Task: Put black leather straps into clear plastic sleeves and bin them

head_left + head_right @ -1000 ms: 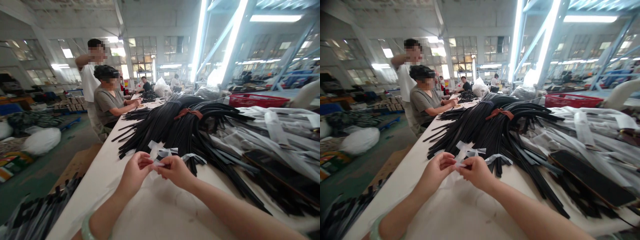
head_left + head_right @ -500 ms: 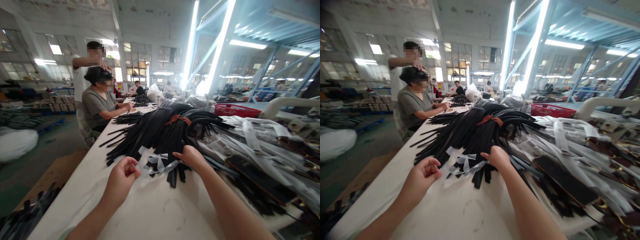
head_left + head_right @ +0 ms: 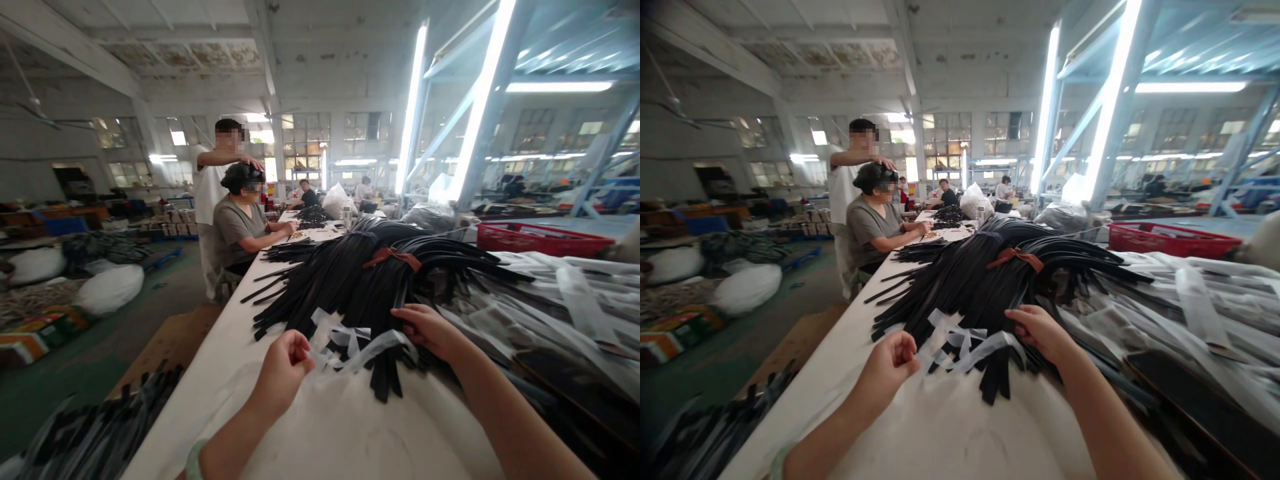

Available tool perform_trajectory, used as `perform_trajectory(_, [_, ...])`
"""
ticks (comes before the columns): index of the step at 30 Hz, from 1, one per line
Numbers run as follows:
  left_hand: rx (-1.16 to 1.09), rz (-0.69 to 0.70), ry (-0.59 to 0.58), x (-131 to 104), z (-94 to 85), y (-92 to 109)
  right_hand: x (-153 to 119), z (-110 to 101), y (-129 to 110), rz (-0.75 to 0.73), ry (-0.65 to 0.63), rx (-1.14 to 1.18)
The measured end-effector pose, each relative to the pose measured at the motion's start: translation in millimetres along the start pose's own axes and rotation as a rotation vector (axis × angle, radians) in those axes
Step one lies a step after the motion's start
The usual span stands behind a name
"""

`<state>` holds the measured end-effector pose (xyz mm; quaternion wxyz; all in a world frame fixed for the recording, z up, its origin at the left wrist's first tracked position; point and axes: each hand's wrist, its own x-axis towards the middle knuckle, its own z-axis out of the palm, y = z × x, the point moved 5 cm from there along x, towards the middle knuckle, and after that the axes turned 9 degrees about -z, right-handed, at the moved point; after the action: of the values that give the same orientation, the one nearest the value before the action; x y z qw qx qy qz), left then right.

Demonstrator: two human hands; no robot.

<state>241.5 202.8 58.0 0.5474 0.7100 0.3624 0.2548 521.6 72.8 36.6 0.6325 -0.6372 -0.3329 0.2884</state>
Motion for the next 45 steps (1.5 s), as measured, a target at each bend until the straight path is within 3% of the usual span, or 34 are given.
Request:
perform_trajectory(5, [0.016,0.020,0.007,4,0.3,-9,-6,20,-19,-0.074,-0.013,0.608])
perform_trajectory(9, [0.004,0.037,-0.012,5,3.6,-15,-8,29,-23,-0.081,0.013,0.911])
perform_trajectory(14, [0.005,0.036,-0.018,6,7.5,-20,-11,4,-42,-0.220,0.032,1.197])
perform_trajectory(18, [0.023,0.039,-0.009,7,6.6,-18,-19,-6,-61,-0.274,-0.057,1.367])
perform_trajectory(21, [0.024,0.030,0.007,6,3.9,-11,-28,11,-67,-0.272,-0.089,1.286])
perform_trajectory(25, [-0.021,-0.003,-0.027,-2,6.2,0,-47,61,-57,-0.238,-0.056,0.912])
perform_trajectory(28, [-0.043,-0.016,-0.087,-8,13.6,4,-67,108,-45,-0.167,-0.243,0.670])
perform_trajectory(30, [-0.052,-0.019,-0.120,-10,18.1,3,-76,127,-39,-0.167,-0.343,0.563])
perform_trajectory(32, [-0.056,-0.033,-0.141,-10,20.7,1,-77,130,-36,-0.209,-0.325,0.491])
perform_trajectory(36, [-0.054,-0.071,-0.166,-7,19.8,-1,-66,112,-35,-0.280,-0.088,0.429])
perform_trajectory(38, [-0.065,-0.072,-0.161,-6,17.0,1,-63,106,-37,-0.289,-0.027,0.389])
perform_trajectory(45, [-0.079,-0.065,-0.167,0,11.3,-1,-66,112,-45,-0.352,-0.079,0.214])
